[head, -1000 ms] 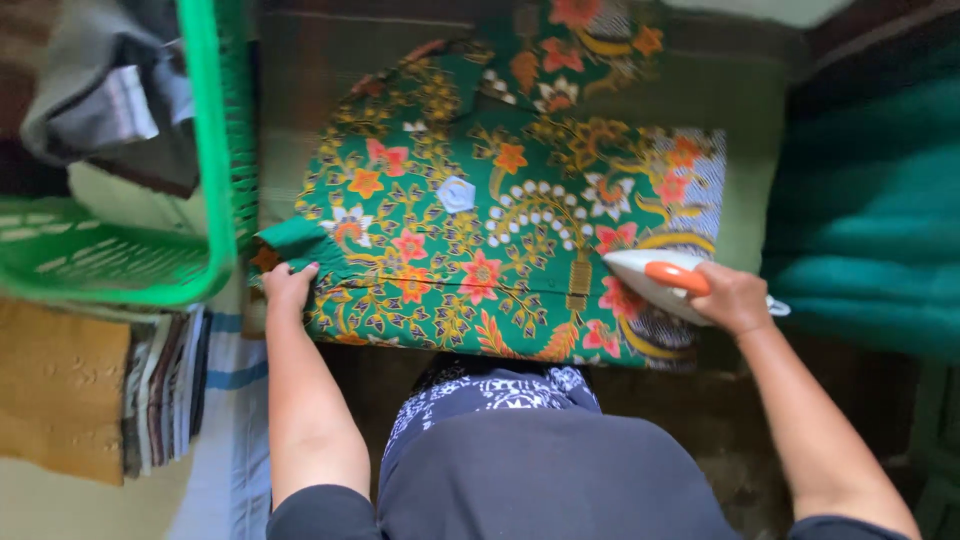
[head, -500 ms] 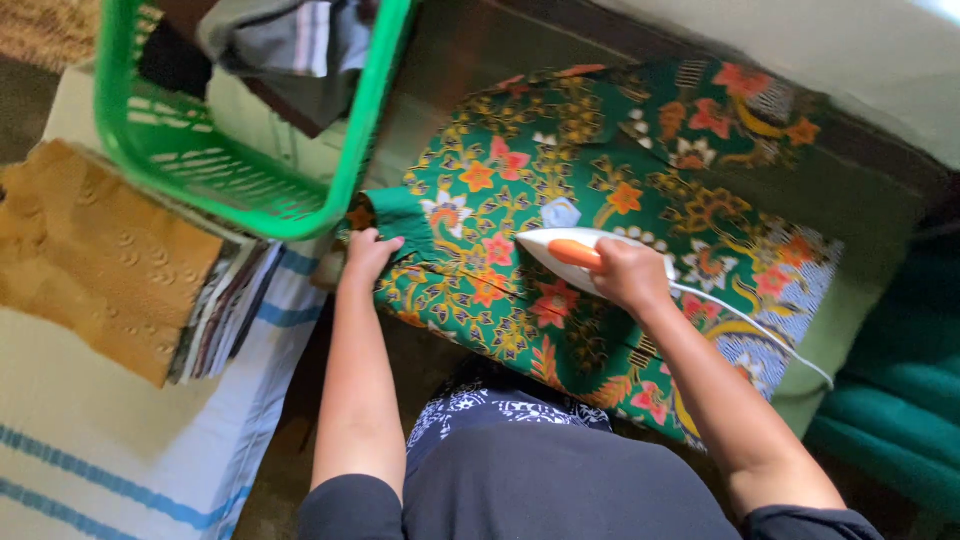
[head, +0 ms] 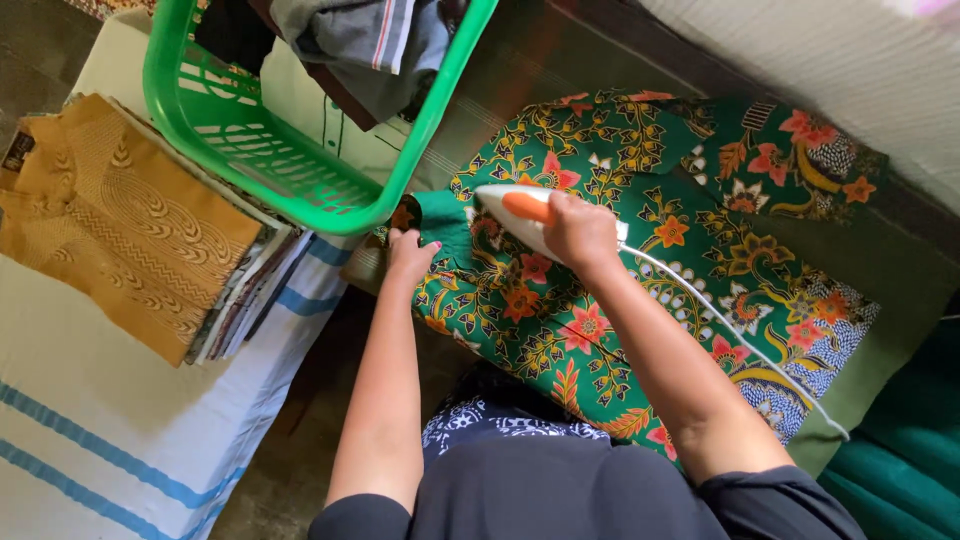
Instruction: The person irons a green floral-patterned cloth on a padded surface using an electric iron. They repeatedly smooth the fabric, adjust its position, and flip it over to iron different sections.
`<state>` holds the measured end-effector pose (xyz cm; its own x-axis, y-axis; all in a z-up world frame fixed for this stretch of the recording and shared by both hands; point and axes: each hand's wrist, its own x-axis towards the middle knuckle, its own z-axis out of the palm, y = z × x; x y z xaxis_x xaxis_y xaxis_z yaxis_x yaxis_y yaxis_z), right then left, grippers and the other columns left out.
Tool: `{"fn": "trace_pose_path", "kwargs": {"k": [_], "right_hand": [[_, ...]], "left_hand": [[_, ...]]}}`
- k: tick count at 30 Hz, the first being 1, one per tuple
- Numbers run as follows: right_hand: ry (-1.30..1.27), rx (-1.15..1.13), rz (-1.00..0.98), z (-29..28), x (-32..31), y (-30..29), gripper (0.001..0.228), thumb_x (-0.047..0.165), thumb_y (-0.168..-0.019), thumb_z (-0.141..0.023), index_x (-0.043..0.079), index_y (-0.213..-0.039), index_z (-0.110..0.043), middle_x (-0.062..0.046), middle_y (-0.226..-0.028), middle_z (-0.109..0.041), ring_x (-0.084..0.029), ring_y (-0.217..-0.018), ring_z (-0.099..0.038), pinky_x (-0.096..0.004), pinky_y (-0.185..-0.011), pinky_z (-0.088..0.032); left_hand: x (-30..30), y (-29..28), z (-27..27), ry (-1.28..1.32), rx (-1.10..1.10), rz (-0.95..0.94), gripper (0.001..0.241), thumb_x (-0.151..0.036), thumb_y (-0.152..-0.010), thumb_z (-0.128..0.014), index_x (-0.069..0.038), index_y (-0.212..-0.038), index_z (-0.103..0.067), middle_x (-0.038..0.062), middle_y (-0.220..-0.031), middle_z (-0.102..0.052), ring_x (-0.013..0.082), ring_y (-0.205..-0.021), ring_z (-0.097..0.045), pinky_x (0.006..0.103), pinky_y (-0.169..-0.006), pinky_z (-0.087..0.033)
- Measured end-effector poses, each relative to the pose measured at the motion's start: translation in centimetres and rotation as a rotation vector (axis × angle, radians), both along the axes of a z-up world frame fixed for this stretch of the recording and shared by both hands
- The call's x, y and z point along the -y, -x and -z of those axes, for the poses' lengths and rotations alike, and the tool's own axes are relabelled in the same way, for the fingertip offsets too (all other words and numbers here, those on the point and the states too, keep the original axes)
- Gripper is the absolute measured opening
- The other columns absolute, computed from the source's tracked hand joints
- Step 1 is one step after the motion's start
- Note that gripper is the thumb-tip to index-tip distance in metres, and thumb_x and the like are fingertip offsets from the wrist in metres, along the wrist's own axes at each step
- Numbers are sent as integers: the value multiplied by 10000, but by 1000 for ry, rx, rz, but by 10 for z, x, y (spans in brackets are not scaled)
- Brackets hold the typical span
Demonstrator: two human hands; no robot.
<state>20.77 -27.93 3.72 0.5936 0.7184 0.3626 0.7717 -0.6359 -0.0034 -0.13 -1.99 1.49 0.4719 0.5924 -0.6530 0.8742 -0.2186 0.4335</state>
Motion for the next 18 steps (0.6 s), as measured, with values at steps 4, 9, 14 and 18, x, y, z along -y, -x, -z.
{"fn": "trace_pose_path", "kwargs": {"k": [4, 9, 14, 18], "right_hand": [[24, 60, 130, -18, -3, -23, 269, 318, -682, -691, 212, -898, -572, -6, -655, -620, -287, -479, -663, -429, -499, -540], [146, -456, 429, -32, 0, -51, 255, 311, -785, -620, 200, -1015, -610, -103, -783, -700, -415, -745, -743, -531, -682, -589], [277, -535, 427, -46, 29, -25, 249, 385, -806, -636, 222, -994, -653, -98, -805, -727, -380, -818, -759, -511, -742, -602], [347, -590, 399, -71, 82, 26, 282, 445, -809, -650, 211, -965, -663, -102, -805, -731, -365, -845, -756, -524, -754, -600]], "left_hand": [[-1, 1, 11, -18, -39, 22, 482, -421, -864, -767, -77, -1197, -719, 138, -1321, -490, 384, -1225, -600, 495, -1036, -520], [3, 0, 8, -37, -32, 33, 462, -426, -871, -748, -60, -1152, -716, 167, -1290, -498, 421, -1221, -599, 500, -1031, -517], [0, -3, 13, -55, -35, 75, 467, -418, -886, -731, -47, -1169, -718, 186, -1275, -506, 423, -1239, -584, 494, -1037, -511], [-1, -1, 24, -66, -44, 94, 498, -426, -889, -727, -28, -1187, -710, 214, -1300, -503, 426, -1268, -562, 496, -1055, -494]]}}
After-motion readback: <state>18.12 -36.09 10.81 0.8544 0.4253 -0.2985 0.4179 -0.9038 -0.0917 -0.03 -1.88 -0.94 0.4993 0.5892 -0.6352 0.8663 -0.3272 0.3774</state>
